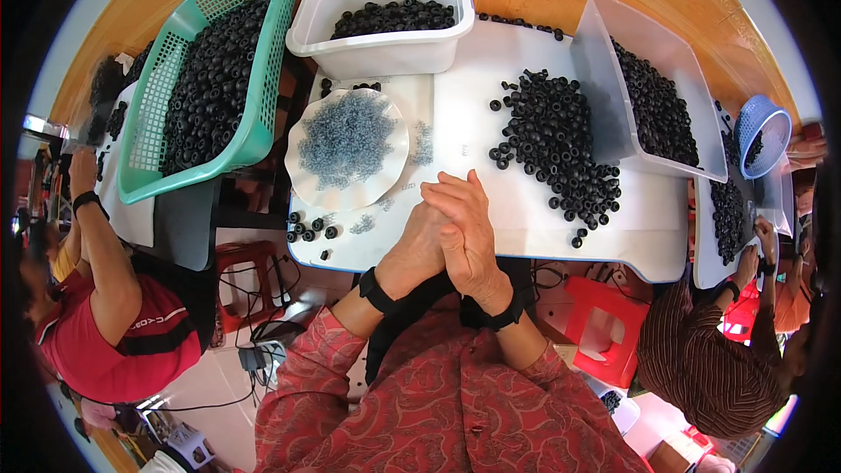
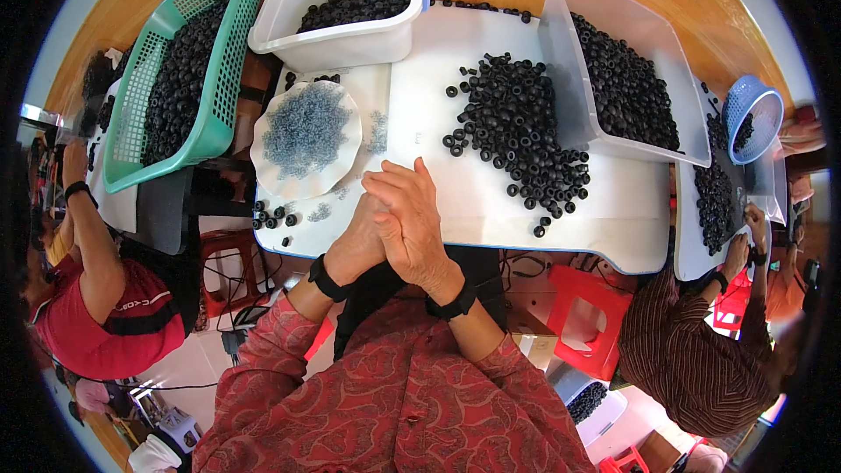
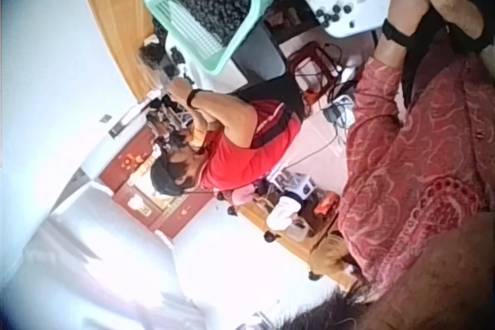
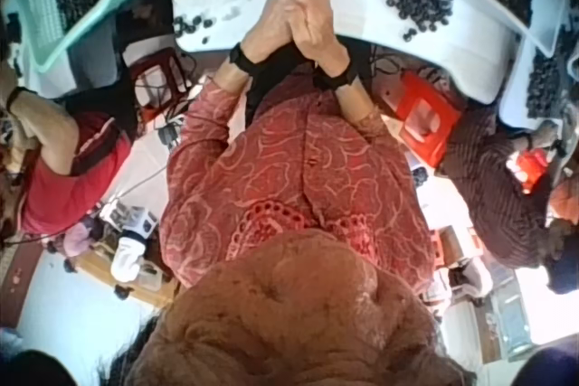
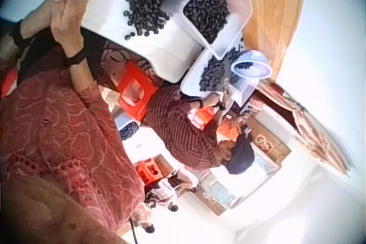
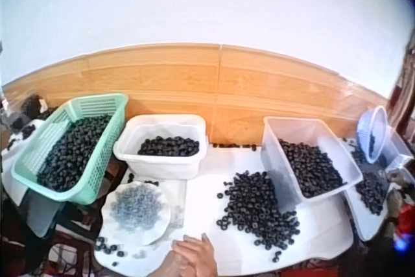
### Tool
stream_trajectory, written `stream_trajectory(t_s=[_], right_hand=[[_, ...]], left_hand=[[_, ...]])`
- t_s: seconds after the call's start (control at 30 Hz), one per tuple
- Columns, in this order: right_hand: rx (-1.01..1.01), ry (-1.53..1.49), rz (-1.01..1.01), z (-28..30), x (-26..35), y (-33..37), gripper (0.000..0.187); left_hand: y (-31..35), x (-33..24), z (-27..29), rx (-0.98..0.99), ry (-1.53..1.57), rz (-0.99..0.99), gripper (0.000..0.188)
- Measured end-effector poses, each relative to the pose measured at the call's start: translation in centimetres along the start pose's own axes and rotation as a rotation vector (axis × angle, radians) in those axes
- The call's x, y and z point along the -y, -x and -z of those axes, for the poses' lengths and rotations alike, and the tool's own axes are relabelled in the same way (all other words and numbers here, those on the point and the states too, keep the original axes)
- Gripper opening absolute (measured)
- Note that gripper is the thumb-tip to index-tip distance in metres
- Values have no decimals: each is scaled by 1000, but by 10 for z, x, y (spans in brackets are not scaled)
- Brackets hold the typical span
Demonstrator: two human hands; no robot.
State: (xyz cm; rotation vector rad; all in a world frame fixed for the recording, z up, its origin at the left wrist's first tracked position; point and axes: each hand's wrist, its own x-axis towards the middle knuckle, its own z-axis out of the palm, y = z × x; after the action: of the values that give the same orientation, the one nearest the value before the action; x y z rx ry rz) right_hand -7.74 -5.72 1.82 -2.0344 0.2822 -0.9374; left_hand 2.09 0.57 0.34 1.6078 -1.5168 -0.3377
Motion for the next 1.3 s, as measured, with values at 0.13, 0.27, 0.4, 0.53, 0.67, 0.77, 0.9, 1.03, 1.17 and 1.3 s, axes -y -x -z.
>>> stream_trajectory(t_s=[0.13, 0.27, 0.4, 0.53, 0.67, 0.77, 0.9, 1.03, 1.17, 1.3], right_hand=[[-35, -26, -6, -1, -7, 2, 33], [-35, -31, 4, -4, -10, 0, 31], [-30, -72, -4, -2, -7, -1, 30], [-282, -136, -247, 9, -10, 16, 28], [-351, -144, -349, 19, -26, 28, 32], [-290, -94, -330, 15, -25, 30, 34], [-234, 9, -253, 16, -21, 26, 35], [-237, 10, -258, 16, -22, 28, 31], [-250, -16, -253, 15, -24, 29, 23], [-290, -142, -340, 15, -27, 32, 19]], left_hand=[[-3, -4, 3, 70, -35, 59, 19], [-4, -5, 7, 71, -32, 74, 17], [-2, 6, 6, -60, -99, -100, 17], [1, 4, 12, -99, 126, 128, 18], [5, 4, 11, -142, 389, 285, 21], [9, 10, 12, -147, 517, 333, 21], [11, 12, 14, -145, 627, 363, 22], [12, 11, 13, -118, 689, 365, 21], [14, 13, 11, -96, 739, 405, 20], [13, 8, 17, -21, 752, 519, 19]])
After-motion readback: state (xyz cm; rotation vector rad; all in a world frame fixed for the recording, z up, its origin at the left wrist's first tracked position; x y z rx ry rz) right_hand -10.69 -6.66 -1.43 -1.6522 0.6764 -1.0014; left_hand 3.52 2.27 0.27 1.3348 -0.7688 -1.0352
